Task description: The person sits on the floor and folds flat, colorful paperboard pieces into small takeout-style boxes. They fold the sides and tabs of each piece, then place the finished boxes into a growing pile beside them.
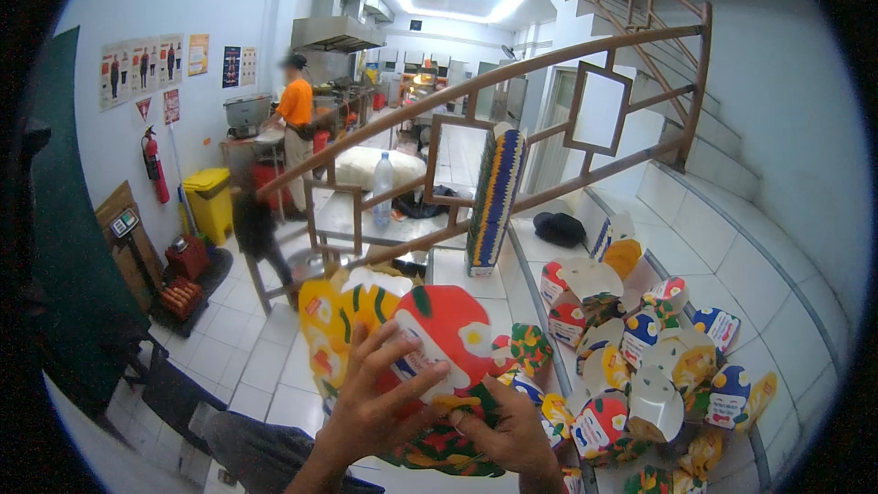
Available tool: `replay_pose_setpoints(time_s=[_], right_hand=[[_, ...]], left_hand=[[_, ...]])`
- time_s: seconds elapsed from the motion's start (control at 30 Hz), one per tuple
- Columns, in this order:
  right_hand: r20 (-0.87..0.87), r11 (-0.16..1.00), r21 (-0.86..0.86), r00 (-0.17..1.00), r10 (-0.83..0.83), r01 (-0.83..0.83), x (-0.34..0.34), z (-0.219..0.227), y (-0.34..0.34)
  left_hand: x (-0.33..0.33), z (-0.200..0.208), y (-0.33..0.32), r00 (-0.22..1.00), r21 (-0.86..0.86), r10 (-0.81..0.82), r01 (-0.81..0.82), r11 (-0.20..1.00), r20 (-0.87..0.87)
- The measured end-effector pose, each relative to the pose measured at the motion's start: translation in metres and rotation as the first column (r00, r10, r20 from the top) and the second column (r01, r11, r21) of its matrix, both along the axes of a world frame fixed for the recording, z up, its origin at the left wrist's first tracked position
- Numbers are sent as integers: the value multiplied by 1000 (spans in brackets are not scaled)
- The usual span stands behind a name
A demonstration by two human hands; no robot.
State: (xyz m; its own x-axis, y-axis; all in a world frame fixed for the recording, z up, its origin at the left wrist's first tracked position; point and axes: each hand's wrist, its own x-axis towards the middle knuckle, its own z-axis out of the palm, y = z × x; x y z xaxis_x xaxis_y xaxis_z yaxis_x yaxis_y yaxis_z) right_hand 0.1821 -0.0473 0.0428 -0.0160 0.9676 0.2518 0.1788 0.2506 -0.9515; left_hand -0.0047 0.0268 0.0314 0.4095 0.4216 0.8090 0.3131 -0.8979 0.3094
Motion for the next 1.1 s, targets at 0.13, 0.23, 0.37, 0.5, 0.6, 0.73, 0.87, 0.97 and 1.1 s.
replay_pose_setpoints(time_s=[0.13,0.23,0.37,0.5,0.6,0.73,0.87,0.97,1.1], right_hand=[[-233,1000,-14,972,-27,25,-7,-2,-5],[-382,996,-24,921,74,-90,-9,-1,-4],[-302,998,-28,952,48,-59,-9,-3,1],[-255,998,61,967,-10,26,-9,-5,5],[-309,989,133,951,-25,69,-12,-6,3],[-200,990,111,977,-68,91,-6,-5,-4],[475,858,492,780,-408,150,3,-4,-8],[450,830,515,757,-473,213,-1,-5,-9],[331,788,556,800,-501,264,-5,0,-5]], left_hand=[[5,-2,0,1000,-2,17,-17,1000,-15],[6,-4,2,999,-21,41,-42,999,-4],[9,-6,1,1000,-50,-23,24,998,12],[16,-7,1,1000,-67,-11,9,998,-21],[17,-9,2,999,-47,18,-20,999,-31],[17,-14,3,999,-35,-17,19,999,33],[17,-18,6,989,0,-130,130,991,68],[15,-17,5,987,24,-145,143,989,64],[12,-13,2,986,0,-126,127,992,106]])
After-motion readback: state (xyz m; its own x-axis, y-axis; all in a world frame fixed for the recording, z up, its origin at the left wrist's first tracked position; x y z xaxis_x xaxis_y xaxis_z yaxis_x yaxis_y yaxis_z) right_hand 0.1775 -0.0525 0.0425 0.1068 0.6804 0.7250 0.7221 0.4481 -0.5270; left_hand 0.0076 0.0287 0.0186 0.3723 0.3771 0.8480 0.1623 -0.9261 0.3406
